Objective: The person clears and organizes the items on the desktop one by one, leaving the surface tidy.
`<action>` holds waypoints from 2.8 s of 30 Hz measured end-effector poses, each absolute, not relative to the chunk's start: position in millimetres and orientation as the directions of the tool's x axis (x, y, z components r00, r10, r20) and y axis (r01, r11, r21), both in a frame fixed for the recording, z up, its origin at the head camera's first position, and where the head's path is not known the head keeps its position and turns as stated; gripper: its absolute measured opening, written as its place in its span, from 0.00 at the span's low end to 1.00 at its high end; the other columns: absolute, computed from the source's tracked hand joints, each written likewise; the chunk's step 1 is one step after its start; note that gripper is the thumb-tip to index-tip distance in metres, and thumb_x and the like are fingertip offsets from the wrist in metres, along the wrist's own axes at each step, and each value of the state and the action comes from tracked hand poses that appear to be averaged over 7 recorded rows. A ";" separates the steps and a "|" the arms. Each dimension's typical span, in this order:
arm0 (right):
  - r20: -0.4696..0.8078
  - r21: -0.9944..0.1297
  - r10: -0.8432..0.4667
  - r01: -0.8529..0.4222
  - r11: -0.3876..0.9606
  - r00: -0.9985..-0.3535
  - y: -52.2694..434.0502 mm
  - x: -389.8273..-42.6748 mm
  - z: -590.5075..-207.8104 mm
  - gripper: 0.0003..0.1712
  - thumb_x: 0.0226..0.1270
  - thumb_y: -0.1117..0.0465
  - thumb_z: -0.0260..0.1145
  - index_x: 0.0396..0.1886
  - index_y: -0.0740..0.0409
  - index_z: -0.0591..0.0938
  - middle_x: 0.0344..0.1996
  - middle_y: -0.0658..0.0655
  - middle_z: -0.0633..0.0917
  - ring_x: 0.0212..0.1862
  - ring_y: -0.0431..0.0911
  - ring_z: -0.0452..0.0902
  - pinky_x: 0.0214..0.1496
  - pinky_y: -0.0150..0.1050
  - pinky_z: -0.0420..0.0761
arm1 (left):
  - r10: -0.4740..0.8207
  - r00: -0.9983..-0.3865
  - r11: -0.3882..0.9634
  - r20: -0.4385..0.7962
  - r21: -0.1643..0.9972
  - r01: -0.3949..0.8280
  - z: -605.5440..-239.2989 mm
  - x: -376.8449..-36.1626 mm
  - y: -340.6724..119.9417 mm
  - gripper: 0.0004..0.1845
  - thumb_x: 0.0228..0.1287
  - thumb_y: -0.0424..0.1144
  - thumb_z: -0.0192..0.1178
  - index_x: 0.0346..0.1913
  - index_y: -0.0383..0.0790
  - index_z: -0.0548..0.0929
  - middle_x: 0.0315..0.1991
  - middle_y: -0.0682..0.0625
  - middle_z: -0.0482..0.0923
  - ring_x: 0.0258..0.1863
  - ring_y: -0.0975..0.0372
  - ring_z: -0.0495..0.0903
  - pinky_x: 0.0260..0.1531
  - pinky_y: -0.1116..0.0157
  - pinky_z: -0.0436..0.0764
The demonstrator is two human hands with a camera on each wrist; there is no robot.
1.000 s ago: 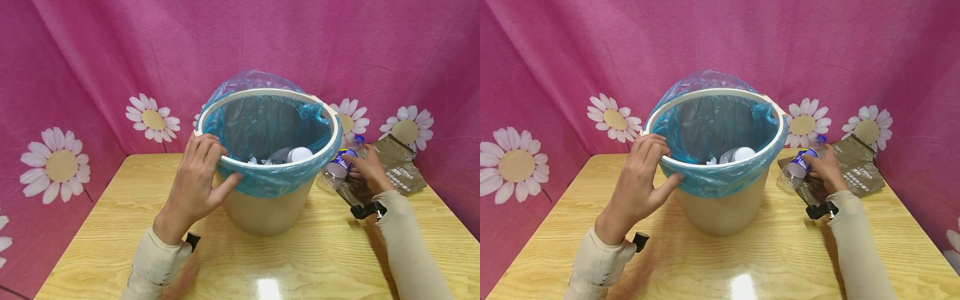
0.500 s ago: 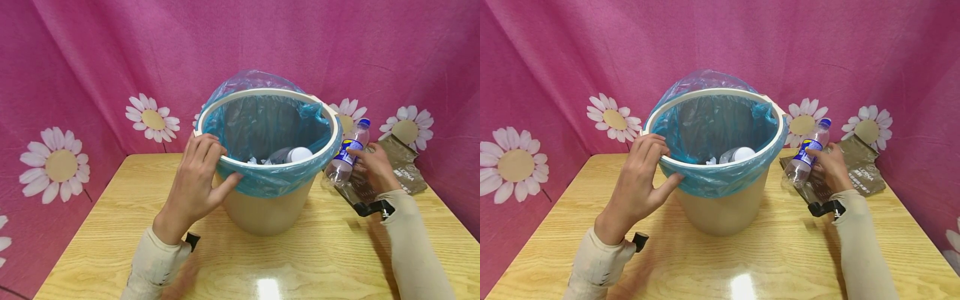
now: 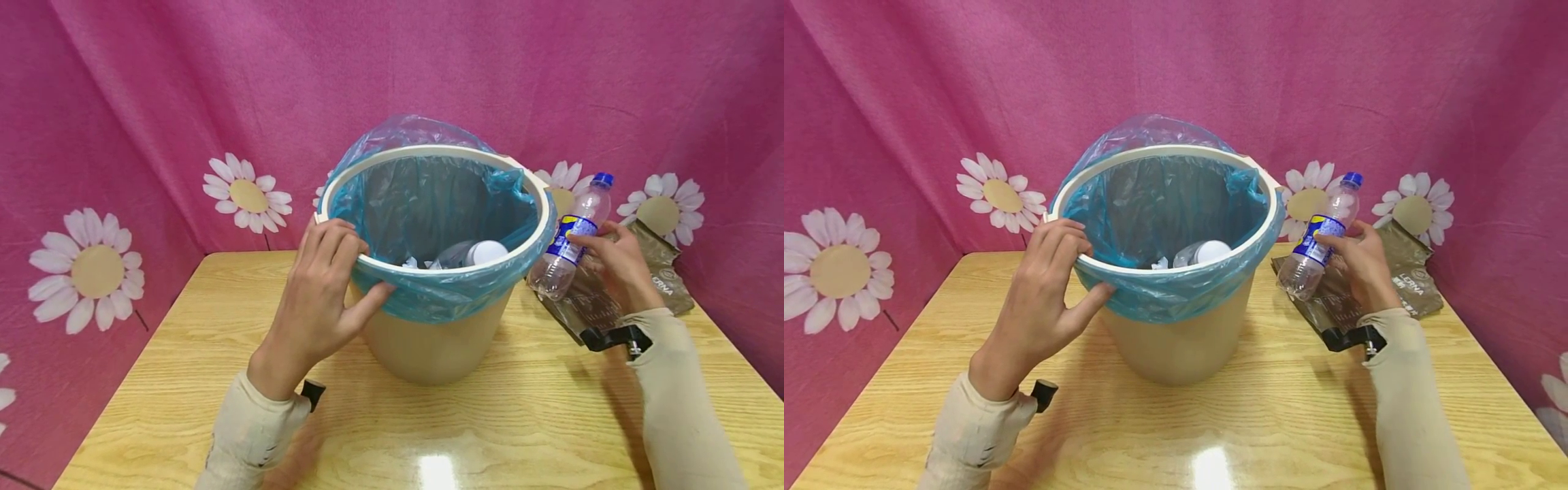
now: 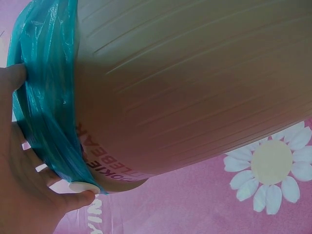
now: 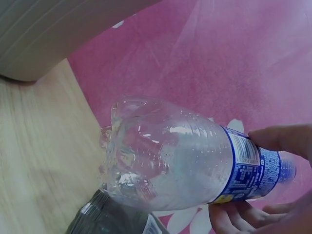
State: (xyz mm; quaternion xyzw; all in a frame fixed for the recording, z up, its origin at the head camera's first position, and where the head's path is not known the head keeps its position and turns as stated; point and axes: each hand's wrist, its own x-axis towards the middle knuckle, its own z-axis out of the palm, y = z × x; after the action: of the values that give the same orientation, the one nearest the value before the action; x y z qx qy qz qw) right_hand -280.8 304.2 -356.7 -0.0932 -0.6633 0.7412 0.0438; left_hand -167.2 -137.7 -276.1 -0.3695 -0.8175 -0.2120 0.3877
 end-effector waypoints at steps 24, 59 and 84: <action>0.156 -0.856 0.080 -0.175 -0.487 -0.985 293.6 -258.8 -315.3 0.26 0.63 0.79 0.63 0.55 0.56 0.66 0.44 0.57 0.83 0.40 0.47 0.84 0.40 0.40 0.85 | 0.434 -0.419 0.633 0.797 0.061 0.772 -275.3 -167.4 -137.1 0.19 0.60 0.47 0.63 0.40 0.34 0.73 0.41 0.42 0.72 0.53 0.48 0.70 0.63 0.51 0.63; 0.384 -0.740 0.251 -0.458 -0.493 -0.889 263.0 -217.7 -267.2 0.36 0.59 0.82 0.64 0.65 0.56 0.67 0.52 0.63 0.82 0.50 0.51 0.82 0.42 0.39 0.85 | 0.432 -0.440 0.643 0.787 0.074 0.763 -276.8 -166.5 -138.8 0.19 0.61 0.48 0.62 0.40 0.35 0.73 0.42 0.43 0.72 0.53 0.49 0.69 0.62 0.51 0.65; 0.626 -0.555 0.501 -0.793 -0.251 -0.598 218.1 -167.9 -226.1 0.44 0.43 0.86 0.70 0.62 0.63 0.69 0.49 0.70 0.80 0.50 0.57 0.78 0.53 0.40 0.78 | 0.436 -0.443 0.645 0.783 0.070 0.761 -276.5 -166.4 -139.8 0.19 0.62 0.49 0.61 0.41 0.35 0.73 0.42 0.43 0.72 0.53 0.49 0.69 0.62 0.53 0.64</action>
State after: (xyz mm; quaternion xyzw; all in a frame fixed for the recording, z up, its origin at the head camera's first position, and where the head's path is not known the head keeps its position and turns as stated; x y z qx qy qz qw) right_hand -167.9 218.1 -226.1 0.1634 -0.4471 0.7739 0.4178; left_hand -166.4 -139.8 -276.5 -0.3638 -0.8224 -0.2120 0.3825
